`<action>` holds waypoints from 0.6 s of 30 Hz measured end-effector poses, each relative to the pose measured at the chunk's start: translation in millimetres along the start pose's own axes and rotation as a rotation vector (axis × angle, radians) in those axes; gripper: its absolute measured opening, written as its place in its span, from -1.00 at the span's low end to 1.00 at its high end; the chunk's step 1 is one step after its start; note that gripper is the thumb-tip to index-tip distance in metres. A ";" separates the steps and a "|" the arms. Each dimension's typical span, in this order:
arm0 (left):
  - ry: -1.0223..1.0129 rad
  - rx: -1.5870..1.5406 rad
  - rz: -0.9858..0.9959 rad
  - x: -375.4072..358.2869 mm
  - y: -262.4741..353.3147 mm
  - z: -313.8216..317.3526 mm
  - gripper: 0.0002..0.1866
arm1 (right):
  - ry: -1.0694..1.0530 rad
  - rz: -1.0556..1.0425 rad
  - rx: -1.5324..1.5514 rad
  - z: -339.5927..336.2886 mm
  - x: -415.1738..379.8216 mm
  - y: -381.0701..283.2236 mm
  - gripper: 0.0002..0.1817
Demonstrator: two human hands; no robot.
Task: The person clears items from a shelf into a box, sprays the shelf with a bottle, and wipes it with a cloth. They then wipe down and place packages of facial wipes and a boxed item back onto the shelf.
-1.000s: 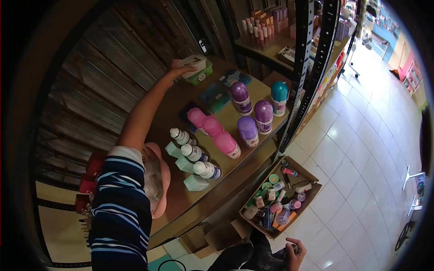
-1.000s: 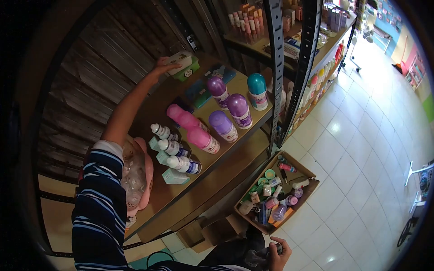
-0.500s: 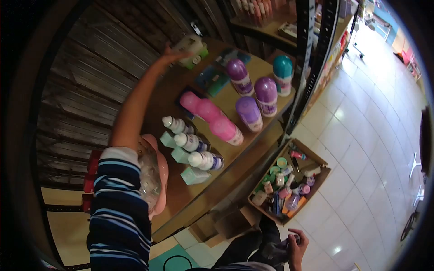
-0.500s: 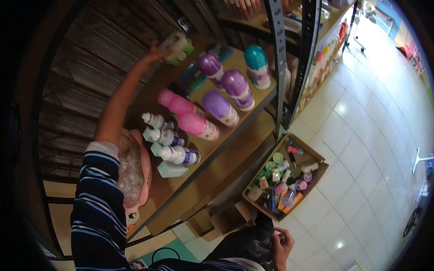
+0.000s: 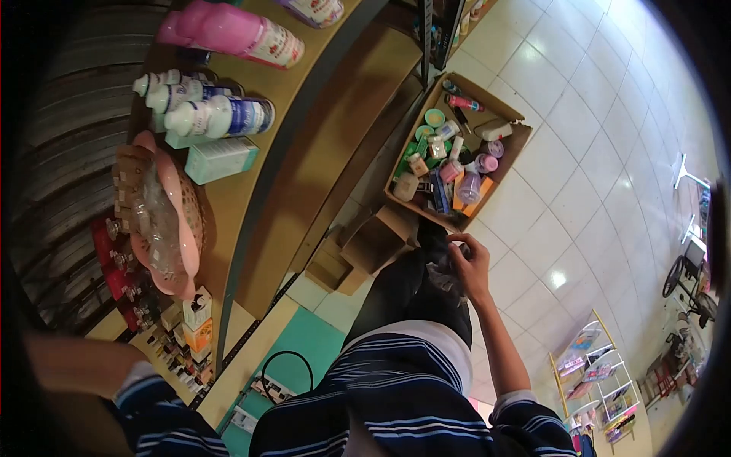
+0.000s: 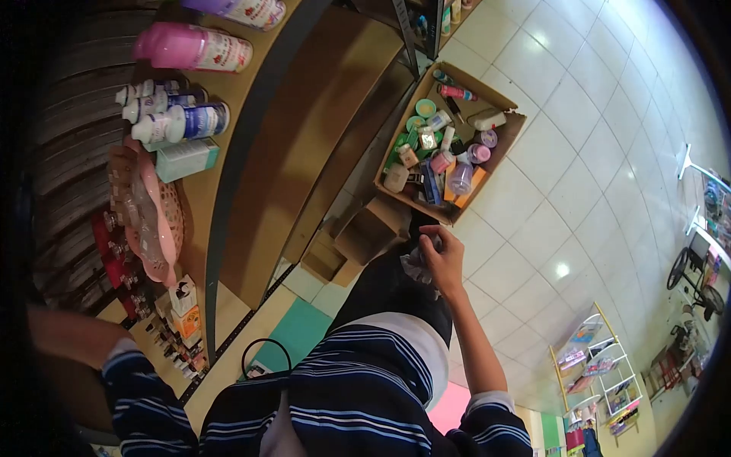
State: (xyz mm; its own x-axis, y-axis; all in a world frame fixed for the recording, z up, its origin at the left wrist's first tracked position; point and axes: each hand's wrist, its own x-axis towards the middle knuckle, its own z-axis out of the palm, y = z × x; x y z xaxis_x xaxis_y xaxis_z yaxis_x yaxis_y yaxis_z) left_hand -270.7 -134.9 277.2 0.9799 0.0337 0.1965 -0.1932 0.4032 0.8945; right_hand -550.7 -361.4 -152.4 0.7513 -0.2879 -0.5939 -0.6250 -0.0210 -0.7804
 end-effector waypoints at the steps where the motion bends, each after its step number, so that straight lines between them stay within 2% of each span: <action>1: -0.002 -0.024 0.048 -24.7 -3.1 -0.6 -0.71 | 0.007 -0.012 -0.058 2.7 3.5 15.2 -0.83; 2: -0.073 0.013 0.110 -49.8 -12.0 -3.9 -0.69 | 0.005 0.001 -0.061 4.6 5.5 34.6 -0.83; 3: -0.287 0.082 0.203 -73.7 -26.0 -12.1 -0.62 | -0.008 -0.011 -0.141 6.6 8.5 55.7 -0.81; 4: -0.288 0.084 0.199 -95.3 -45.3 -22.4 -0.62 | -0.021 -0.029 -0.218 10.0 14.3 74.8 -0.80; 6: 0.075 1.105 1.019 -151.7 -116.8 -15.4 -0.23 | -0.075 0.005 -0.270 18.1 32.4 104.2 -0.77; 7: 0.335 1.002 1.317 -165.8 -165.8 -14.5 -0.31 | -0.124 0.035 -0.326 23.6 42.9 120.2 -0.73; 8: -0.198 1.020 0.791 -206.5 -161.1 -48.3 -0.32 | -0.112 0.032 -0.323 32.2 57.6 143.0 -0.73; 9: -0.429 1.046 0.288 -236.1 -170.0 -71.1 -0.33 | -0.144 0.104 -0.373 42.7 76.7 170.5 -0.72; 11: -0.437 1.150 -0.246 -278.0 -217.7 -99.9 -0.35 | -0.156 0.163 -0.417 64.4 118.8 218.9 -0.70; 13: -0.265 1.173 -0.390 -349.3 -282.9 -158.0 -0.42 | -0.204 0.321 -0.584 85.3 161.7 259.5 -0.67; 15: -0.398 1.303 -0.602 -392.1 -309.4 -199.5 -0.45 | -0.220 0.359 -0.627 108.1 201.7 280.5 -0.64; 16: -0.397 1.313 -0.617 -415.3 -315.9 -214.3 -0.45 | -0.257 0.411 -0.664 121.7 212.6 295.7 -0.61; 17: -0.396 1.344 -0.738 -434.3 -320.7 -228.7 -0.43 | -0.254 0.357 -0.637 138.0 228.5 328.9 -0.47; 18: -0.394 1.372 -0.859 -448.9 -324.6 -241.0 -0.42 | -0.265 0.366 -0.625 150.2 242.6 342.1 -0.47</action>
State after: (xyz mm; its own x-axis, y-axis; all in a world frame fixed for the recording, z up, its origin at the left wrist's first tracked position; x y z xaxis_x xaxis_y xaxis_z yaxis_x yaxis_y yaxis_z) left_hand -636.1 -60.6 -198.1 0.7865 -0.0617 -0.6146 0.2535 -0.8751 0.4122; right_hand -550.3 -294.6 -592.9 0.4504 -0.1437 -0.8812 -0.7877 -0.5285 -0.3165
